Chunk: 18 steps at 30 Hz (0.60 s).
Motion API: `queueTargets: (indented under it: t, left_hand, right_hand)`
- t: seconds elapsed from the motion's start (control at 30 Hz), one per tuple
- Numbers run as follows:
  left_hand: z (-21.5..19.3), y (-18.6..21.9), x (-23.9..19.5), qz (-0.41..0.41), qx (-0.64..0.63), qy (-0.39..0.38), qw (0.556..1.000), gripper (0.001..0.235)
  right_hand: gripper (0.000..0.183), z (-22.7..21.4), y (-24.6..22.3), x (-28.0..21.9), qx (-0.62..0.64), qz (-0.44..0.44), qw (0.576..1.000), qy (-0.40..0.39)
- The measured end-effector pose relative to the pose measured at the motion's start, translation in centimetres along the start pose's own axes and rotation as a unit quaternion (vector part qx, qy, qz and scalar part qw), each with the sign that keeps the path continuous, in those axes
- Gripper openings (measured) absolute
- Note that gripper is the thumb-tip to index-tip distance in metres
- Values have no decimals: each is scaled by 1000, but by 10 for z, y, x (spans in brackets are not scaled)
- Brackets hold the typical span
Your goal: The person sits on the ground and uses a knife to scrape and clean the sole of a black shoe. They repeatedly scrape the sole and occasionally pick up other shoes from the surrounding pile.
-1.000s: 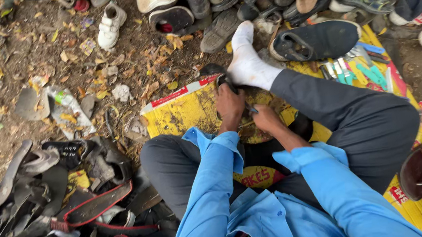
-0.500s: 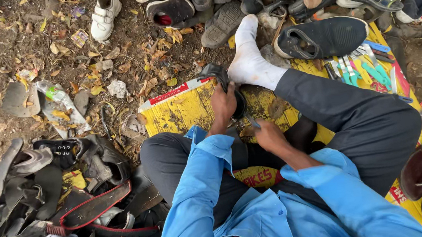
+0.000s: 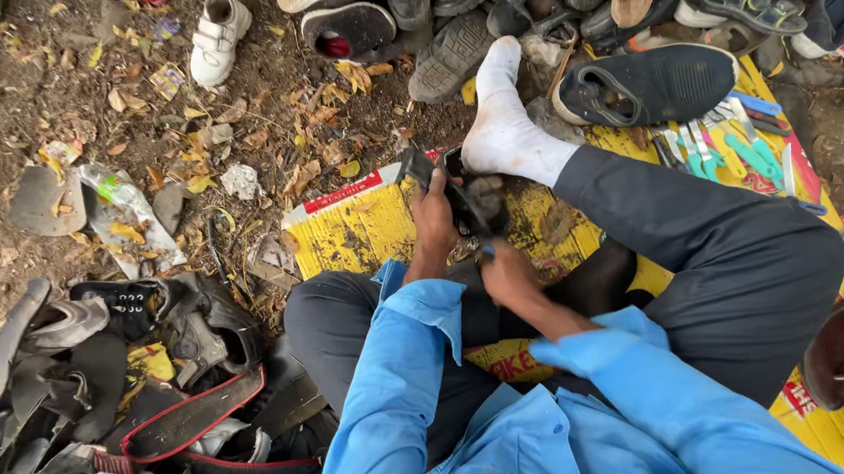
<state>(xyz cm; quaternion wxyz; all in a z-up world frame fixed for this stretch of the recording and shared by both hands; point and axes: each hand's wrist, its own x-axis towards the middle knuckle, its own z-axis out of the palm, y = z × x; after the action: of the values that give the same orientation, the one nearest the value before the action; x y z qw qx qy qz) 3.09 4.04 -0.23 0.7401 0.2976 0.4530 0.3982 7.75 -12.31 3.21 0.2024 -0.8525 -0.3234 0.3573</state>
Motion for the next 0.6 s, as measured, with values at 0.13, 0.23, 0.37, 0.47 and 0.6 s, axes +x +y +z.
queueTargets:
  t: [0.13, 0.23, 0.37, 0.47, 0.6]
  left_hand:
    - [-4, 12, -7, 35, 68, 23, 997, 30]
    - [-23, -1, 3, 30, 179, 73, 981, 29]
    - [-48, -21, 20, -38, 109, 99, 988, 25]
    - [-40, -21, 16, -27, 144, 139, 979, 31]
    - [-32, -9, 1, 20, 326, 219, 920, 40]
  right_hand:
    - [20, -7, -12, -11, -16, -95, 993, 64]
    - [29, -36, 11, -38, 3, -44, 998, -33]
    - [42, -70, 12, -21, -60, -196, 973, 107]
    - [46, -73, -23, 43, -143, -202, 968, 37]
    - [43, -48, -60, 100, -228, -241, 943, 26]
